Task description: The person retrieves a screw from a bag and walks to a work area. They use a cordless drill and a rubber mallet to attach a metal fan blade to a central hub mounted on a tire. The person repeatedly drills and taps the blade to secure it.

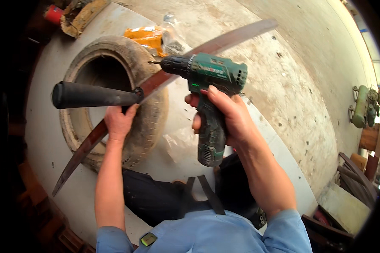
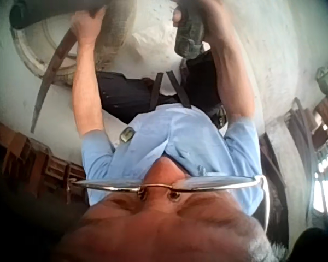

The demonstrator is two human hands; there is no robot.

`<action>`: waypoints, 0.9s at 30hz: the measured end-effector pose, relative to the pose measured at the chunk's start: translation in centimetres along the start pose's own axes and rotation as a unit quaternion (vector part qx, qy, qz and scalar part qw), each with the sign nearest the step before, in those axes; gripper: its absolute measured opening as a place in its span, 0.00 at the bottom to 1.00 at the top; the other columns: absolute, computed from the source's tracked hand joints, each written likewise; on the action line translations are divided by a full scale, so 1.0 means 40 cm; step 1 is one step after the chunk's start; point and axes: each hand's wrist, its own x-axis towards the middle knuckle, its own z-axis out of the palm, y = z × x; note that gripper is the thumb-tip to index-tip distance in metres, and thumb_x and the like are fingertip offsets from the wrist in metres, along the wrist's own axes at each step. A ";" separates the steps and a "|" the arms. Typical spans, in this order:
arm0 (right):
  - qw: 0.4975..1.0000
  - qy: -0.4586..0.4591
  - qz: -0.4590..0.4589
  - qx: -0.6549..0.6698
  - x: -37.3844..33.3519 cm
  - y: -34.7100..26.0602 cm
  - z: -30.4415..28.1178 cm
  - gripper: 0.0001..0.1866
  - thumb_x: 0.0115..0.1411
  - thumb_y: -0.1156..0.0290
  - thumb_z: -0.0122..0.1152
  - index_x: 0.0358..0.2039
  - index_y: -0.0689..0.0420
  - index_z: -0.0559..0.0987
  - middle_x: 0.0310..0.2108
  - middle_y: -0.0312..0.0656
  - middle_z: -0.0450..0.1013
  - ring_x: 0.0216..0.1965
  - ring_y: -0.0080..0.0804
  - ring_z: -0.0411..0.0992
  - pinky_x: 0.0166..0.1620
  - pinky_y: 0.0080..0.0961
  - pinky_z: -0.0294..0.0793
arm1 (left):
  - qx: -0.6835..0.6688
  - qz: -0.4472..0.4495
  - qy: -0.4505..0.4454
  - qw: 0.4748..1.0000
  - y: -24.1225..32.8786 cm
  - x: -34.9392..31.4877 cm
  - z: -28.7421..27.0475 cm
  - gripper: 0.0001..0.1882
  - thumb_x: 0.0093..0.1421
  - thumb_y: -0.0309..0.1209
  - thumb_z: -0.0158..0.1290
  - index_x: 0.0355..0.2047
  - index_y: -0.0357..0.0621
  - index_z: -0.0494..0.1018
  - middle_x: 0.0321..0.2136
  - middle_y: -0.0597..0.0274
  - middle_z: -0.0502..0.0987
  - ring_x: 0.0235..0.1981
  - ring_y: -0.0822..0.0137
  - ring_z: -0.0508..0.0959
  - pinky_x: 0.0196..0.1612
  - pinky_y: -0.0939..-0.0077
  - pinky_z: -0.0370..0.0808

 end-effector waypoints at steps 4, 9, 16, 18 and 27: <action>0.999 0.035 -0.039 -0.014 -0.027 -0.017 0.012 0.31 0.68 0.50 0.48 0.53 0.69 0.69 0.43 0.55 0.75 0.24 0.35 0.78 0.26 0.29 0.82 | -0.027 0.003 -0.006 1.000 0.005 0.004 -0.016 0.18 0.57 0.48 0.62 0.37 0.47 0.79 0.35 0.53 0.81 0.40 0.46 0.78 0.42 0.56 0.74; 0.997 0.038 -0.058 0.016 -0.062 -0.014 -0.035 0.30 0.68 0.52 0.49 0.54 0.69 0.68 0.44 0.54 0.75 0.25 0.34 0.78 0.26 0.29 0.82 | -0.035 0.023 -0.012 0.999 -0.003 -0.004 -0.017 0.21 0.57 0.44 0.62 0.43 0.44 0.77 0.40 0.54 0.79 0.43 0.48 0.77 0.47 0.58 0.73; 0.991 0.062 -0.102 0.068 -0.142 -0.033 -0.097 0.30 0.66 0.54 0.53 0.56 0.69 0.67 0.43 0.55 0.75 0.25 0.36 0.78 0.26 0.29 0.81 | -0.069 0.037 0.152 0.985 0.125 -0.194 0.018 0.17 0.56 0.23 0.59 0.46 0.35 0.73 0.42 0.52 0.76 0.42 0.53 0.77 0.49 0.63 0.72; 0.988 0.055 -0.114 0.082 -0.148 -0.029 -0.110 0.31 0.66 0.53 0.53 0.56 0.70 0.67 0.45 0.56 0.75 0.26 0.37 0.78 0.26 0.29 0.81 | -0.135 0.036 0.032 0.990 0.219 -0.248 0.098 0.12 0.55 0.22 0.58 0.41 0.38 0.75 0.38 0.54 0.78 0.40 0.54 0.77 0.46 0.62 0.73; 0.980 0.116 -0.131 0.096 -0.238 -0.036 -0.123 0.35 0.64 0.51 0.56 0.57 0.70 0.65 0.45 0.61 0.73 0.26 0.42 0.77 0.27 0.35 0.80 | -0.062 0.048 -0.281 0.957 0.296 -0.236 0.598 0.06 0.58 0.27 0.52 0.34 0.47 0.78 0.33 0.56 0.80 0.38 0.55 0.79 0.40 0.58 0.75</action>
